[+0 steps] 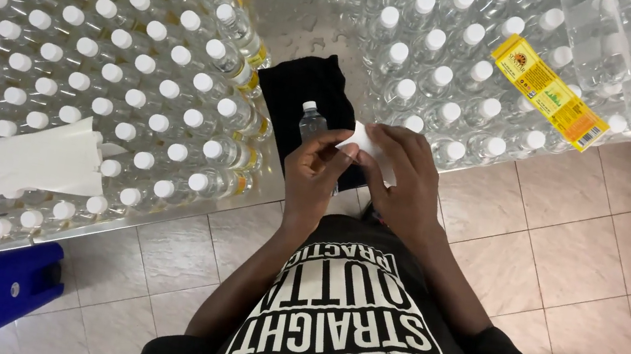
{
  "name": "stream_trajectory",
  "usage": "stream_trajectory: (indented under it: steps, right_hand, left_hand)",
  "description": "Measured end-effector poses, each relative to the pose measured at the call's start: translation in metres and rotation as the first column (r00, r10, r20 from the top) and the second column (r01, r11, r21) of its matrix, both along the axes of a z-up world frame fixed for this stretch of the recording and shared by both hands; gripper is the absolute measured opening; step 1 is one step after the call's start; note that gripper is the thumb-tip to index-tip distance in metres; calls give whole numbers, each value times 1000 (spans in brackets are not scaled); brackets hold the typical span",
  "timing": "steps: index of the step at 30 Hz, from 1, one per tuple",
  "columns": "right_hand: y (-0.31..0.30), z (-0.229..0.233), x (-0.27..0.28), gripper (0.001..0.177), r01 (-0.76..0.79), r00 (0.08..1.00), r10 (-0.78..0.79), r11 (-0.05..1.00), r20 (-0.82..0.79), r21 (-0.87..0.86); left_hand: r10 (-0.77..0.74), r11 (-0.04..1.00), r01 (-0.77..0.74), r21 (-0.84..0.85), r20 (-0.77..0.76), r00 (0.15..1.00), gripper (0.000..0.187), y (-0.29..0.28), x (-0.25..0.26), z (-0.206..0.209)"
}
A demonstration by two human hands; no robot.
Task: Manually applying adhesive labels to clear plastic water bottles in a production environment.
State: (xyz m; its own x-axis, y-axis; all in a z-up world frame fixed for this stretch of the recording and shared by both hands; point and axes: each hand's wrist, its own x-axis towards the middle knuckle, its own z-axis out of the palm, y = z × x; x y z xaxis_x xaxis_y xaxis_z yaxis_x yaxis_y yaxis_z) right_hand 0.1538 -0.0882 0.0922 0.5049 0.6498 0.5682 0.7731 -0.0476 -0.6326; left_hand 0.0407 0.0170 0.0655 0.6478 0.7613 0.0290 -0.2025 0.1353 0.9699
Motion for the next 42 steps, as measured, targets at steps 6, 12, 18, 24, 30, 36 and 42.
stream_trajectory:
  steps: [6, 12, 18, 24, 30, 36, 42]
  right_hand:
    - [-2, 4, -8, 21, -91, 759, 67, 996, -647, -4]
    - [1, 5, -12, 13, 8, 647, 56, 997, -760, 80]
    - [-4, 1, -15, 9, 147, 799, -59, 984, -598, 99]
    - [-36, 6, -31, 17, 25, 536, -78, 997, -841, -77]
    - [-40, 16, -16, 22, -60, 584, -94, 986, -806, -159]
    - [-15, 14, -5, 19, -102, 708, 46, 994, -705, -38]
    - [-16, -12, -3, 18, 33, 561, 22, 998, -827, 49]
  left_hand:
    - [1, 1000, -2, -26, -63, 998, 32, 3, -7, 6]
    - [-37, 998, 35, -54, -29, 999, 27, -3, -8, 7]
    - [11, 998, -14, -53, -66, 998, 29, 0, -10, -11]
    - [254, 960, -254, -118, -10, 967, 27, 34, -15, -2]
    - [225, 974, -225, -17, 2, 974, 37, 33, -14, -7]
    - [0, 1000, -2, 20, 71, 997, 47, 7, -11, -12]
    - [206, 925, -176, 337, -54, 977, 37, 8, -27, -20]
